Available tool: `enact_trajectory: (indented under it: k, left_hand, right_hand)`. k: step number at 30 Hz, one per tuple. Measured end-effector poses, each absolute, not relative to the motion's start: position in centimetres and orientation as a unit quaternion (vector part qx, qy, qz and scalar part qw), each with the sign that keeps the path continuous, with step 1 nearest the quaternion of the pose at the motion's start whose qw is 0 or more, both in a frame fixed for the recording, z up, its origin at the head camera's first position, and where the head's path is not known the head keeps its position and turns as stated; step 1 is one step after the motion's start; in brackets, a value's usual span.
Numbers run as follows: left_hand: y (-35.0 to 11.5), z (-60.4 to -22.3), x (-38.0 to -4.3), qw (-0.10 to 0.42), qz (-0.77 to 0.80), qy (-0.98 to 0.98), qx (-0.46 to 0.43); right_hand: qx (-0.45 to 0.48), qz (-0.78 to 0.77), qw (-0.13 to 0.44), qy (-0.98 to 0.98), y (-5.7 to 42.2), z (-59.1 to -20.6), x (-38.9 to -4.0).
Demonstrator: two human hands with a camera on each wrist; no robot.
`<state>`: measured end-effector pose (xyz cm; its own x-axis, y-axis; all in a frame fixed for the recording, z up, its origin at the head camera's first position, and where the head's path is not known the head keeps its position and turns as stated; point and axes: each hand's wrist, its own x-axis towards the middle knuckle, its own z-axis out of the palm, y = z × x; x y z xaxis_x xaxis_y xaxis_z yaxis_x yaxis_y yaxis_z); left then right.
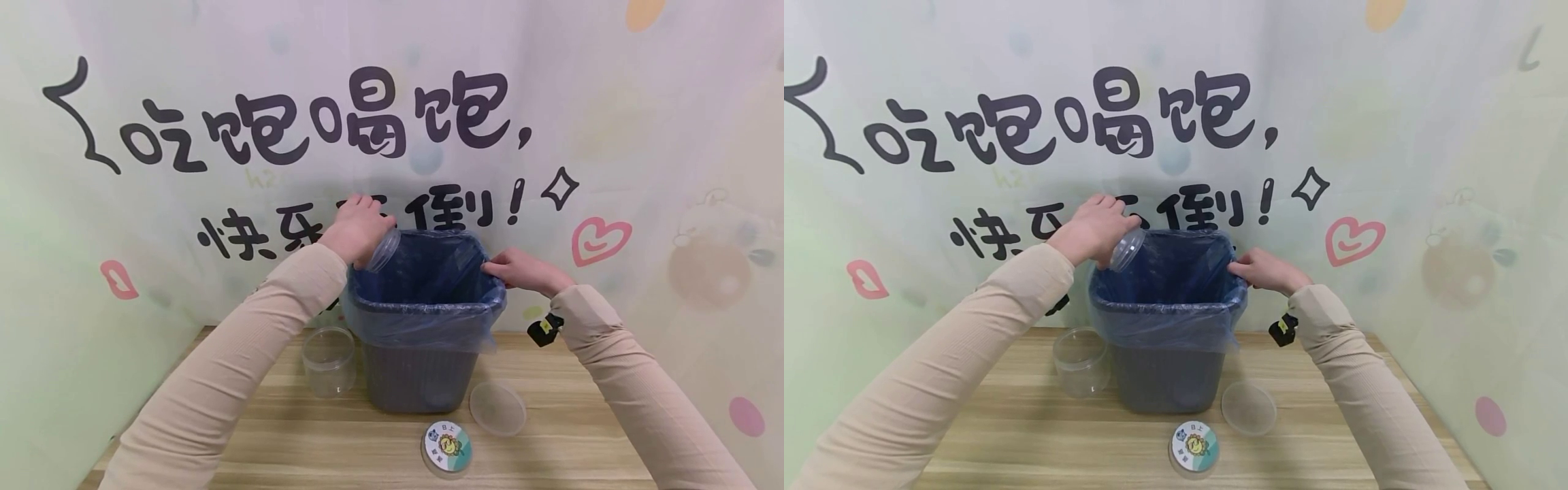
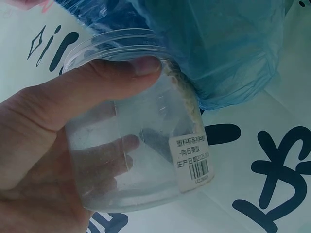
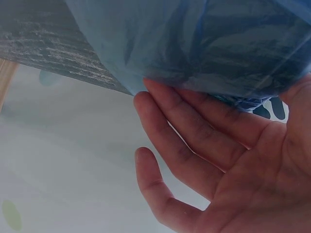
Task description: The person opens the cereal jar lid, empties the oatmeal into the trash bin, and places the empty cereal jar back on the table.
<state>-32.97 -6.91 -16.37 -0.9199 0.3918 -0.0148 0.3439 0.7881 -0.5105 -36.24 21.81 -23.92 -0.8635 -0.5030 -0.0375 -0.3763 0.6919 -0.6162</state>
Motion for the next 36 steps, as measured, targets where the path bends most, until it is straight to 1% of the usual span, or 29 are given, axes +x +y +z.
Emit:
enact_trajectory:
  k: [12, 27, 36]
  left_hand:
    - [-6.64, -16.51, -33.03, 0.036, 0.273, -0.942, -0.191]
    - [-6.2, -16.48, -32.39, 0.05, 0.286, -0.937, -0.192]
    - [-6.2, -16.63, -32.85, 0.049, 0.282, -0.938, -0.196]
  right_hand:
    - [-0.24, -0.31, 0.104, 0.914, 21.91, -24.1, -36.44]
    - [-0.234, -0.312, 0.097, 0.916, 21.7, -24.02, -36.18]
    - [-0.232, -0.31, 0.092, 0.917, 21.66, -23.97, -36.08]
